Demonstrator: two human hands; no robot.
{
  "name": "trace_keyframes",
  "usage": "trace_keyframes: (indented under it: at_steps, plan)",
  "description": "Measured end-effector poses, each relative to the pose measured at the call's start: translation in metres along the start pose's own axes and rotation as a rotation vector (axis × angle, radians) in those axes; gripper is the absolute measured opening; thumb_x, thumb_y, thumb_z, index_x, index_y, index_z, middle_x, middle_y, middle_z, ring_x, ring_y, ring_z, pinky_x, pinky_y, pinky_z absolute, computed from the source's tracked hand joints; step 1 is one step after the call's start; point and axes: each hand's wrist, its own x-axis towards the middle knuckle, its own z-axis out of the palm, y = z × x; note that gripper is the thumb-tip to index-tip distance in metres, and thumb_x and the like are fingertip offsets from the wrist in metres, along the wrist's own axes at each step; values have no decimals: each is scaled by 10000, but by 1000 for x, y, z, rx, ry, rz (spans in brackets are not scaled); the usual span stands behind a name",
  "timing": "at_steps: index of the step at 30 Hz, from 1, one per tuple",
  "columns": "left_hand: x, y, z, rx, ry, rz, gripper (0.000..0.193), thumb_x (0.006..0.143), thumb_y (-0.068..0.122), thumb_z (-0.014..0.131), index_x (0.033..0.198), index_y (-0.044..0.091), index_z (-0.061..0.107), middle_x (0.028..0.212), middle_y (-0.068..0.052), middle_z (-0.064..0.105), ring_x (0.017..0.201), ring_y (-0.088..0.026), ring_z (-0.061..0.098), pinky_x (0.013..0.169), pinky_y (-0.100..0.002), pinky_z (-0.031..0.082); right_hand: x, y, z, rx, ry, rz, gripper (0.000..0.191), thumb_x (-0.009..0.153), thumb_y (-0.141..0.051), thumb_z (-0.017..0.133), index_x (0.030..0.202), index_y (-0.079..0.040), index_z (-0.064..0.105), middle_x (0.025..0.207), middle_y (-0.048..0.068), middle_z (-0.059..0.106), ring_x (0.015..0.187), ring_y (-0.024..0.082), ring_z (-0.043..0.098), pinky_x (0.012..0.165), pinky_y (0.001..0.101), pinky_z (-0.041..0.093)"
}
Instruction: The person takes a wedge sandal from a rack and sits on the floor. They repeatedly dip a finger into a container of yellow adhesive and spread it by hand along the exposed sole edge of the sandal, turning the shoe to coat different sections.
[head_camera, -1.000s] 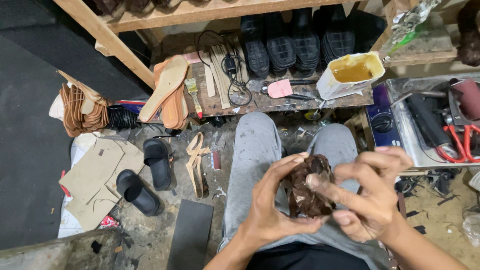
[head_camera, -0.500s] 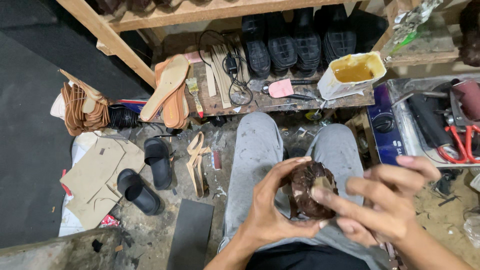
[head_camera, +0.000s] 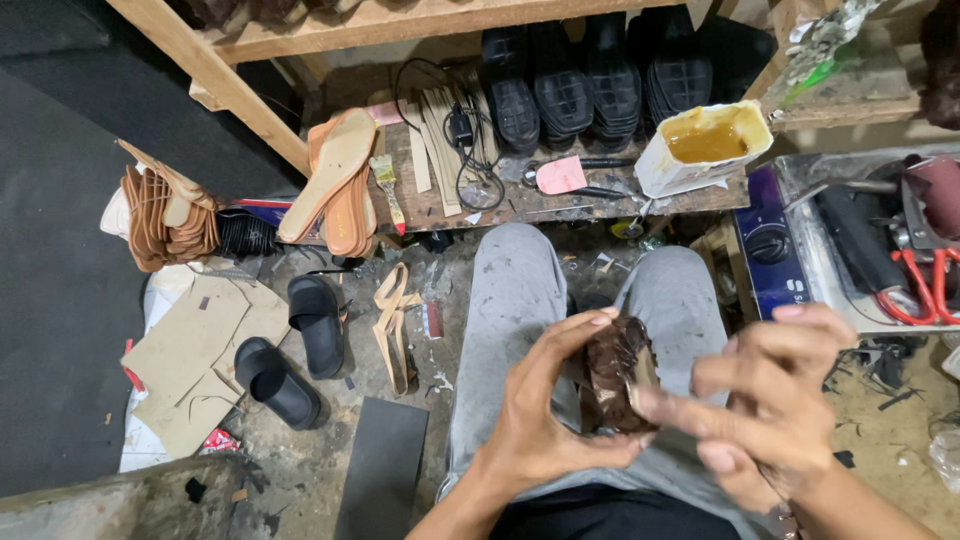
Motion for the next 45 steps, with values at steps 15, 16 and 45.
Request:
trace_keyframes:
  at_steps: [15, 16, 45]
  plan:
    - [4, -5, -4, 83, 15, 118, 930, 685, 189, 986, 1463, 42, 499, 1512, -177, 560, 1429, -361, 574, 1224, -452, 483, -1, -2, 1, 113, -47, 64, 375, 931, -332, 467, 1025, -173, 793, 844, 9, 597, 914, 259, 479, 980, 513, 334]
    - [4, -5, -4, 93, 7, 117, 928, 695, 199, 989, 1467, 47, 497, 1532, -174, 557, 1429, -360, 573, 1224, -452, 480, 0, -3, 0, 111, -59, 73, 372, 928, -326, 469, 1026, -172, 792, 842, 11, 598, 915, 260, 482, 980, 518, 333]
    - [2, -14, -5, 185, 38, 273, 919, 733, 106, 957, 1493, 139, 441, 1543, -153, 507, 1511, -437, 494, 1247, -558, 416, -3, -5, 1, 223, -18, 178, 363, 915, -276, 488, 1007, -110, 798, 842, 15, 600, 937, 212, 479, 993, 451, 334]
